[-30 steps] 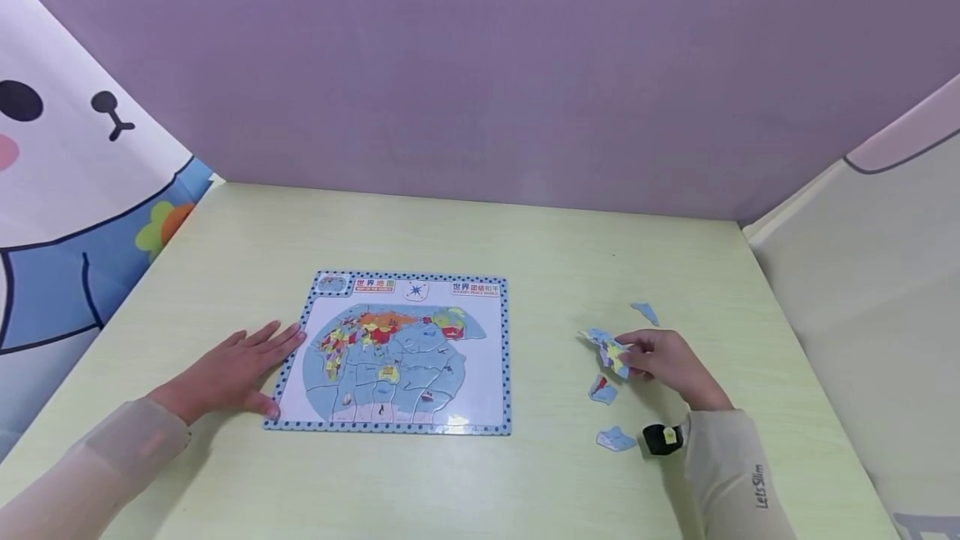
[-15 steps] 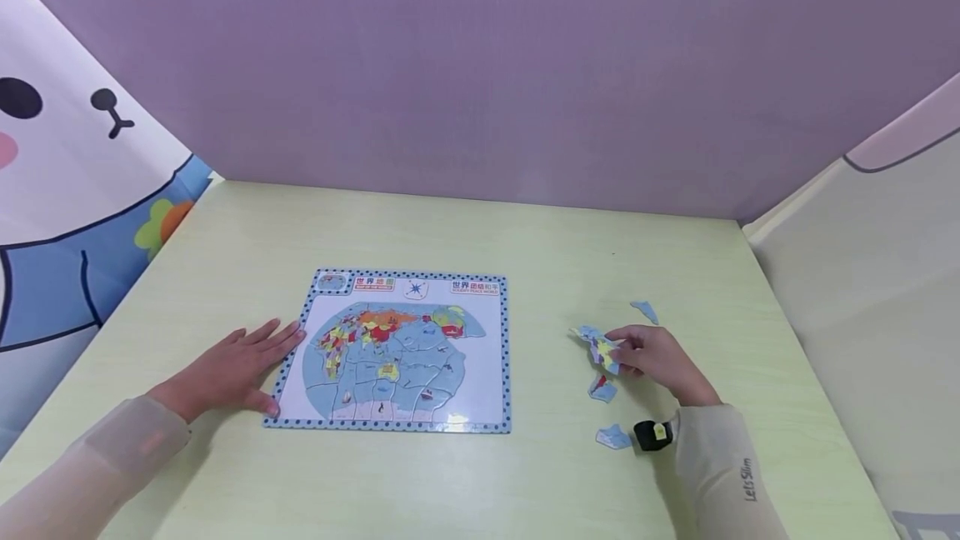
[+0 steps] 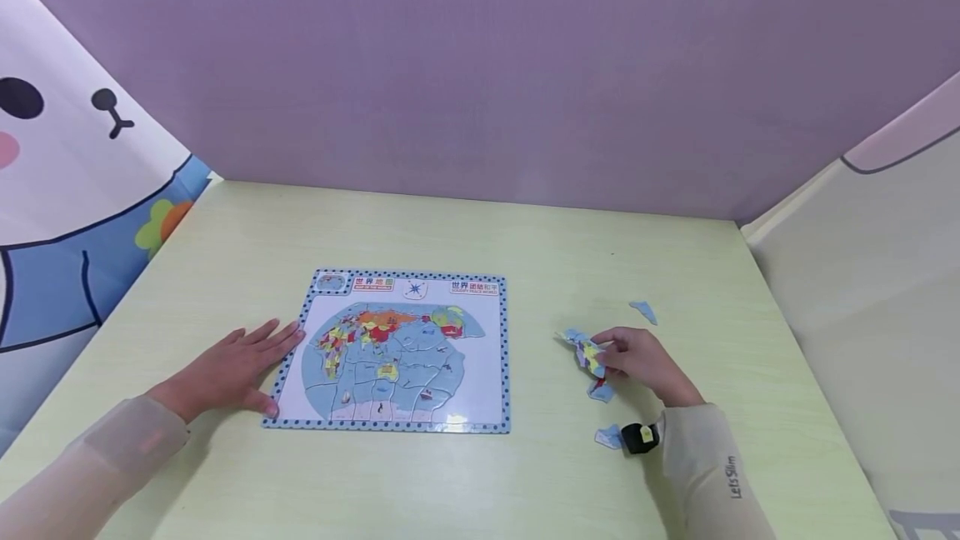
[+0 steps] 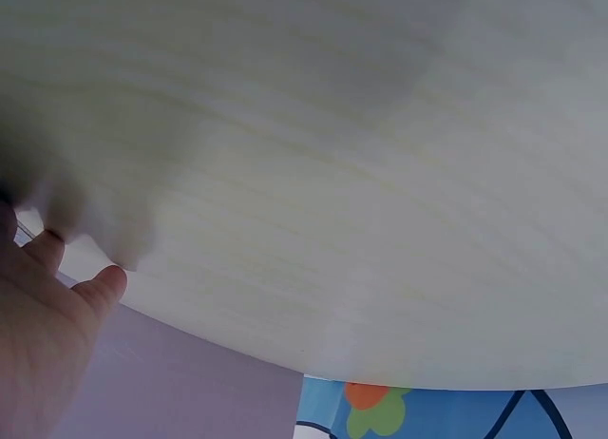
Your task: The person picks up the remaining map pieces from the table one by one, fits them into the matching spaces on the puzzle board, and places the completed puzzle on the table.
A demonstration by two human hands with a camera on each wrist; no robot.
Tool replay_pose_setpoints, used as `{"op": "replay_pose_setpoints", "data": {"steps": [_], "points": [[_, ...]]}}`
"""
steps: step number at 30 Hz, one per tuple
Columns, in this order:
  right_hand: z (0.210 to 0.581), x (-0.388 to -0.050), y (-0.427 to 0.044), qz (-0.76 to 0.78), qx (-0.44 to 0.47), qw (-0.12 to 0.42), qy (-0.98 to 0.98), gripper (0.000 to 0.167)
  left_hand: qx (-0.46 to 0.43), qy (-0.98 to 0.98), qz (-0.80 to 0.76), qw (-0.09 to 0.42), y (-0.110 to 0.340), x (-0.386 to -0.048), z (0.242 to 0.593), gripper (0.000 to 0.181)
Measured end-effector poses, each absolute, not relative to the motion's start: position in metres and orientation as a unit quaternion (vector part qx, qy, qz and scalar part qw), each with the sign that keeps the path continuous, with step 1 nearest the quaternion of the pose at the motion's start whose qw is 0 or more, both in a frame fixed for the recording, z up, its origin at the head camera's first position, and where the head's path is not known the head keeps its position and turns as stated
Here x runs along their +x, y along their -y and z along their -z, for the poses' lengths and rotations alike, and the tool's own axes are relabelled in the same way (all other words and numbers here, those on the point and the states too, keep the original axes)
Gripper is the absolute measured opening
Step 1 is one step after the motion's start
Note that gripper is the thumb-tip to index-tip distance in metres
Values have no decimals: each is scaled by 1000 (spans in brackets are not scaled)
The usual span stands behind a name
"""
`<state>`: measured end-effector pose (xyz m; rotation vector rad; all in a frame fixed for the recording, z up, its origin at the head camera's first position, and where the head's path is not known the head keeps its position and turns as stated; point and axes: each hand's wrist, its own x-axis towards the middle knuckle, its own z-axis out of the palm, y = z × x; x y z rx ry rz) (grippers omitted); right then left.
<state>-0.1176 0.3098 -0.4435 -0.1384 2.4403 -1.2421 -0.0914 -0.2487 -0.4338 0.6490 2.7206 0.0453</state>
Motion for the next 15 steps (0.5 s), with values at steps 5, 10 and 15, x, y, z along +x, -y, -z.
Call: {"op": "replay_pose_setpoints", "data": {"steps": [5, 10, 15], "points": [[445, -117, -305, 447, -40, 213, -868, 31, 228, -958, -15, 174, 249, -92, 434, 108], [444, -117, -301, 447, -30, 219, -867, 31, 228, -958, -13, 173, 249, -92, 435, 107], [443, -117, -297, 451, -37, 216, -865, 31, 227, -959, -10, 171, 250, -93, 436, 108]]}}
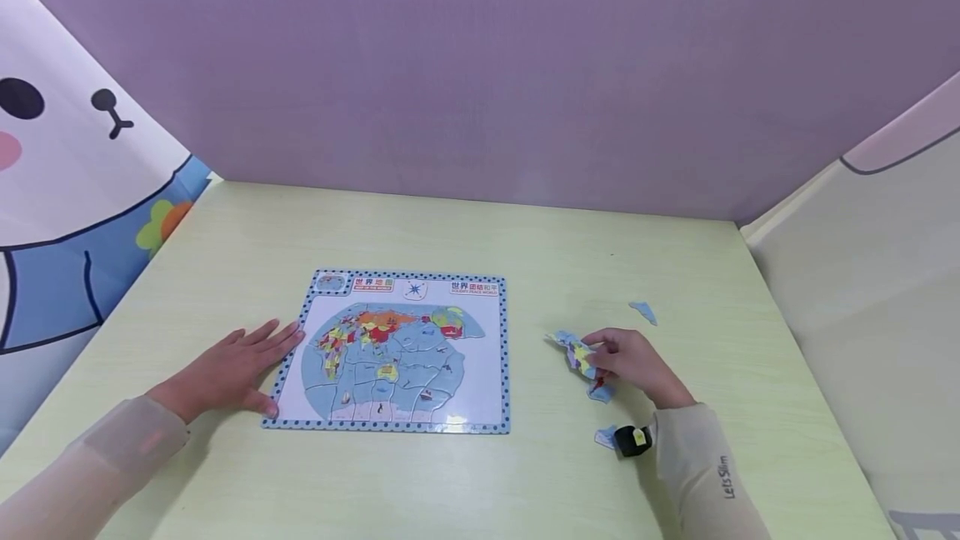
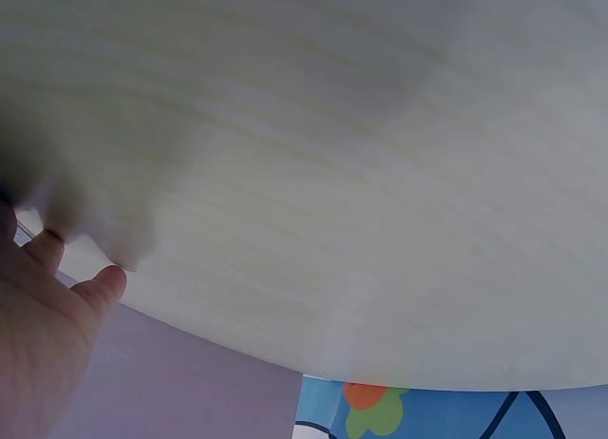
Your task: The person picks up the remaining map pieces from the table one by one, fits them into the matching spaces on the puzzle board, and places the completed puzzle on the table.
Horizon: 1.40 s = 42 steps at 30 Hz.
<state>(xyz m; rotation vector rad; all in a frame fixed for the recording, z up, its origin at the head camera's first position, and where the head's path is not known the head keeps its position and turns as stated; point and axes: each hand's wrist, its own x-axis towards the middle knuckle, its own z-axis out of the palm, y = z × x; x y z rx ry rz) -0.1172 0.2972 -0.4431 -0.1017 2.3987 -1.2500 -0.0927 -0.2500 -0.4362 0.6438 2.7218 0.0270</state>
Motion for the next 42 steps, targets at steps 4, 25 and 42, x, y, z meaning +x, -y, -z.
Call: {"op": "replay_pose_setpoints", "data": {"steps": [4, 25, 42], "points": [[445, -117, -293, 471, -43, 213, -855, 33, 229, -959, -8, 168, 250, -93, 437, 108], [441, -117, -248, 465, -54, 198, -861, 28, 244, -959, 28, 141, 255, -90, 438, 108], [441, -122, -223, 479, -43, 215, -850, 27, 247, -956, 6, 156, 252, -93, 436, 109]]}}
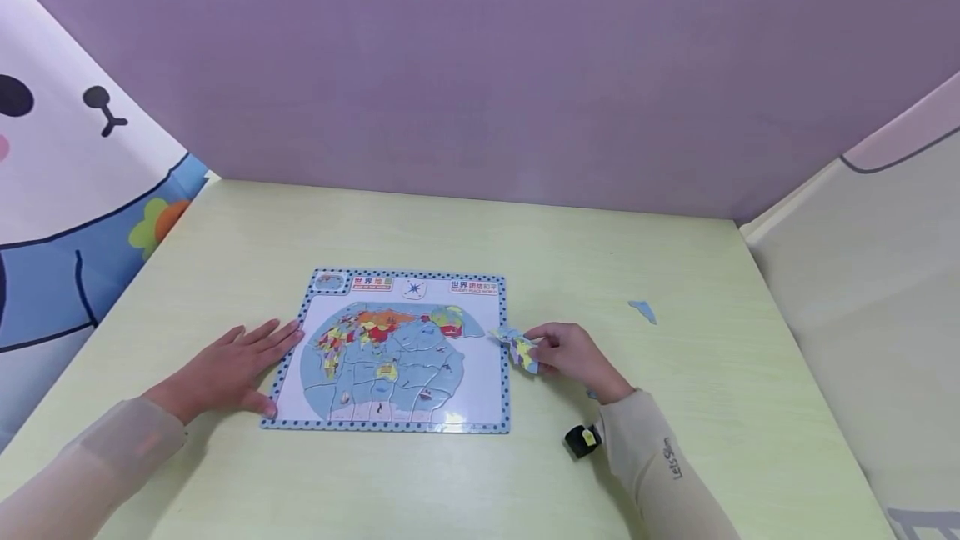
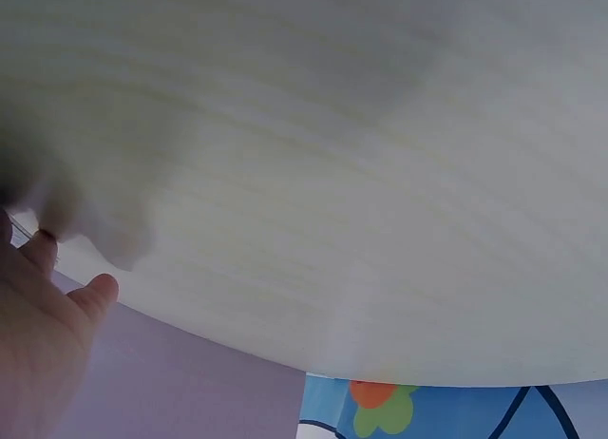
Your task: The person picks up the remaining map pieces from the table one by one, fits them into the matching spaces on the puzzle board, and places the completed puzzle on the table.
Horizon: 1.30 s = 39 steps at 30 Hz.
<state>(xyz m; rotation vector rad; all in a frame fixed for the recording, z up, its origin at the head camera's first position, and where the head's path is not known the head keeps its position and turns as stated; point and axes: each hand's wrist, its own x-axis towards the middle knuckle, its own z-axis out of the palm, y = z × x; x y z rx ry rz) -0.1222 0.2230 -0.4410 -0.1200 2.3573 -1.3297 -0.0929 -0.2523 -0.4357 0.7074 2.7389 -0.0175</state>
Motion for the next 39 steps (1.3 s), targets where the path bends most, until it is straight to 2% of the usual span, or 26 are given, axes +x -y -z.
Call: {"op": "replay_pose_setpoints", "data": {"steps": [9, 39], "points": [[444, -123, -219, 484, -28, 220, -846, 27, 246, -957, -5, 155, 250, -93, 435, 108], [449, -130, -189, 483, -59, 241, -840, 25, 245, -956, 11, 159, 252, -93, 434, 108]]}}
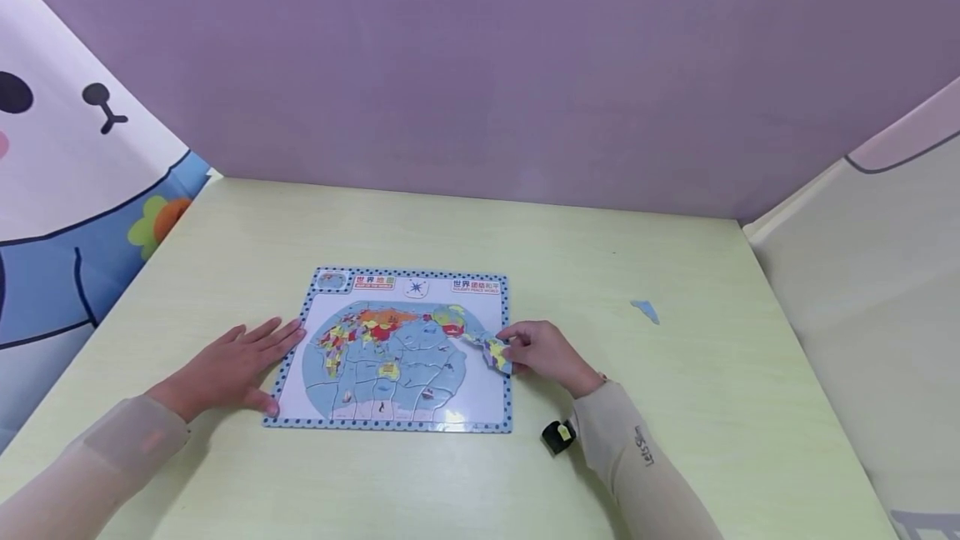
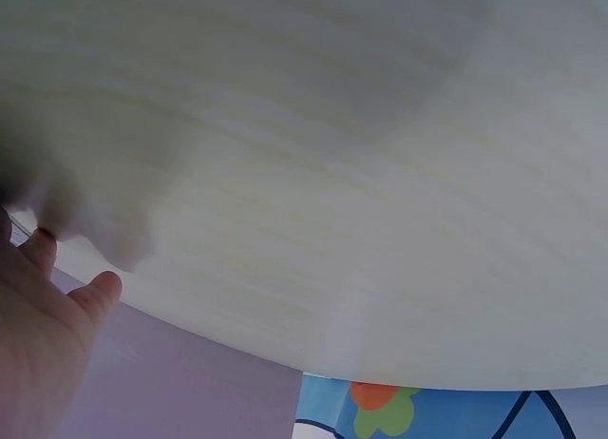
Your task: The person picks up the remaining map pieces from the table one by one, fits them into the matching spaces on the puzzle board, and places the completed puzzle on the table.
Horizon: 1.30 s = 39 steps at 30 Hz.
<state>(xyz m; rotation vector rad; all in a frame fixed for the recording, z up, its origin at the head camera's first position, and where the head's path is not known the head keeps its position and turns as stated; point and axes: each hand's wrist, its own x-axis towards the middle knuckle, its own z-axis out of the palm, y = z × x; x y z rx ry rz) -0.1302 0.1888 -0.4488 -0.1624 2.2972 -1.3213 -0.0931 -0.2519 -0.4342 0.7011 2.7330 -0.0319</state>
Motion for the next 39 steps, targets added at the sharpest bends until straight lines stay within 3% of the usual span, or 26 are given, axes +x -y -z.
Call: {"op": "replay_pose_setpoints", "data": {"steps": [39], "points": [[443, -130, -178, 488, -88, 239, -835, 25, 239, -957, -5, 165, 251, -91, 431, 109]]}}
